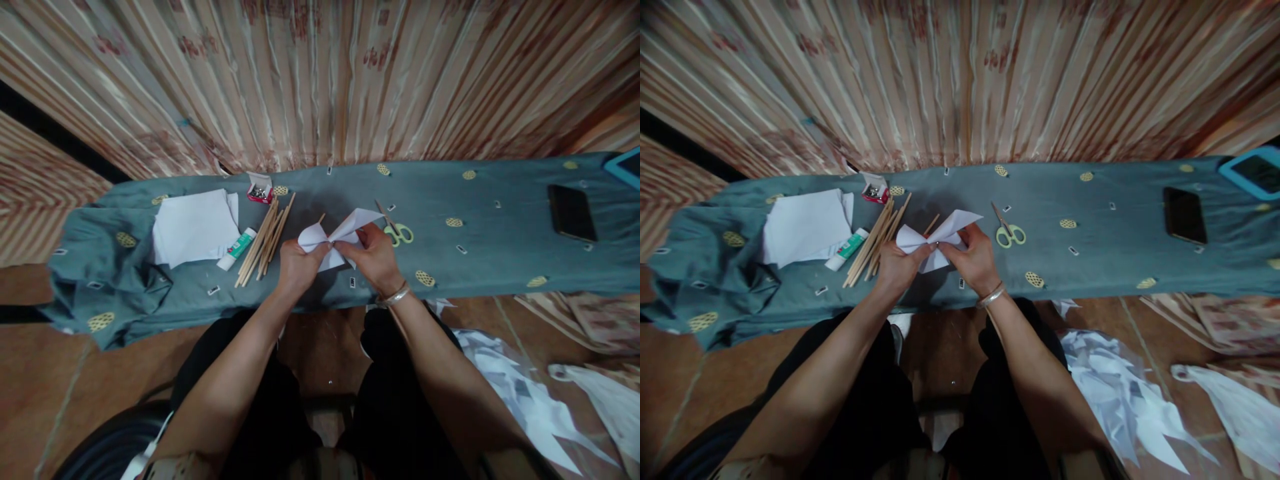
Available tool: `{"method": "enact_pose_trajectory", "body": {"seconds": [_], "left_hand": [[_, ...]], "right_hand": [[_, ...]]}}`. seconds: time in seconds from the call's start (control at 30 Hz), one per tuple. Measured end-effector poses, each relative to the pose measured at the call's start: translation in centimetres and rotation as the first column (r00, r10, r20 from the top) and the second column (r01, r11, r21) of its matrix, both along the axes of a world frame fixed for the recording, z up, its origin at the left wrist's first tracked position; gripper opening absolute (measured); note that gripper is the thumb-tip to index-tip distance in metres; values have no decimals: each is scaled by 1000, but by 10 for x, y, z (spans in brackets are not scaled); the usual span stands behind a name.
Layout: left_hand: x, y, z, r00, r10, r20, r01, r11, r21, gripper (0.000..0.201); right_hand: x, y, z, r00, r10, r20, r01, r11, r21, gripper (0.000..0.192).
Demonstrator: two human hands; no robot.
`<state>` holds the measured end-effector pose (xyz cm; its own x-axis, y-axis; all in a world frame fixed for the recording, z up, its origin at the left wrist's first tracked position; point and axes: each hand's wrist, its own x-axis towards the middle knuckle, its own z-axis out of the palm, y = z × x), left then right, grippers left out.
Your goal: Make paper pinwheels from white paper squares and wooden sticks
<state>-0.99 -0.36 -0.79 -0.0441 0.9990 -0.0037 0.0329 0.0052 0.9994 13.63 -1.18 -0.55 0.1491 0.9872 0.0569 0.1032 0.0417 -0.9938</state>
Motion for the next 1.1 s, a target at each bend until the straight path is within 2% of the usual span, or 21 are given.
{"method": "enact_pose_trajectory", "body": {"seconds": [0.27,0.47,0.7,0.87,1.1], "left_hand": [[0,0,1,1000,14,-6,-14,1000,-17,16],[-3,-2,8,995,49,-88,-54,997,-55,18],[-6,0,-1,996,40,-82,-41,999,-11,17],[-6,-3,1,993,49,-109,-54,998,-43,17],[-9,-3,3,996,64,-69,-65,998,-11,19]], "right_hand": [[-1,1,0,997,48,-67,-50,998,-31,34],[-3,2,-4,994,70,-89,-73,997,-36,34],[-6,2,-6,987,90,-132,-94,995,-26,35],[-7,1,-10,990,99,-97,-102,995,-23,32],[-10,1,-2,985,108,-134,-108,994,9,34]]}}
